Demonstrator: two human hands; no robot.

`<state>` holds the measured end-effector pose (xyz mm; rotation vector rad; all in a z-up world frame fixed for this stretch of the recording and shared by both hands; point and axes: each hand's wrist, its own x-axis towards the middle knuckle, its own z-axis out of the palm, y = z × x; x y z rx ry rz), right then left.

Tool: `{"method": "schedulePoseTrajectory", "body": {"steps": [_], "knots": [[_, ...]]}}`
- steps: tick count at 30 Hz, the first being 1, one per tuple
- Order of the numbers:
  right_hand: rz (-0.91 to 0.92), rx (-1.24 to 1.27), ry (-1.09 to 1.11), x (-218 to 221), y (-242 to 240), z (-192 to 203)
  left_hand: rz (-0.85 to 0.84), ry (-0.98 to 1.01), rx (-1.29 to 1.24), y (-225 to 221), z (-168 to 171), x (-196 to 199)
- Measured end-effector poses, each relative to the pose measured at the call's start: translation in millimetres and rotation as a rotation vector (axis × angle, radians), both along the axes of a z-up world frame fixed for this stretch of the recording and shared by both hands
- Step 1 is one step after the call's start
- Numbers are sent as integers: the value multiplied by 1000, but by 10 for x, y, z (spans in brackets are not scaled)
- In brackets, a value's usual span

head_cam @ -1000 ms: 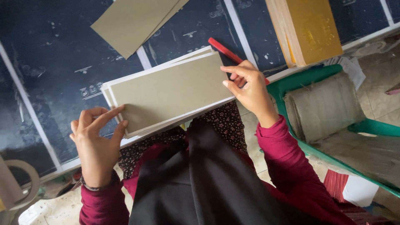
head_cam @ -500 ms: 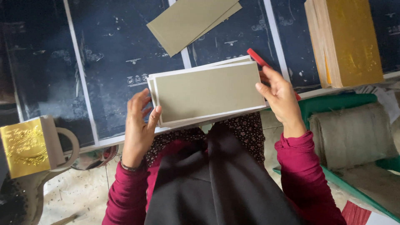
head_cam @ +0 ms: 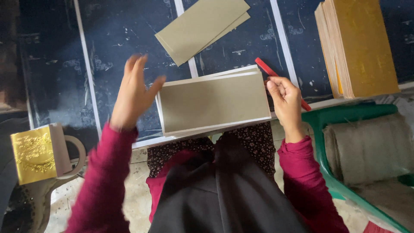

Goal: Assembling booklets by aligning paper sheets with cardboard covers and stacking them.

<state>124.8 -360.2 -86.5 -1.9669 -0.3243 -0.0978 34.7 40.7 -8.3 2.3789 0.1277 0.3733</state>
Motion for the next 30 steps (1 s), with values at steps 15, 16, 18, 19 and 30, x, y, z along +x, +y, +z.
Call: {"method": "schedulePoseTrajectory", "body": {"steps": [15,16,18,19,30], "knots": [[-138,154,-102,-14,35,-129,175,759,396,70,-223,1766],[-137,170,-87,-14,35,-119,143,738,321,118,-236,1755],[-140,186,-73,-3,37,-60,106,715,250,221,-274,1774],[-138,204,-19,5,40,-11,75,723,205,279,-299,1802],[193,550,611,976,541,720,-159,336,-720,-654,266,1484]]}}
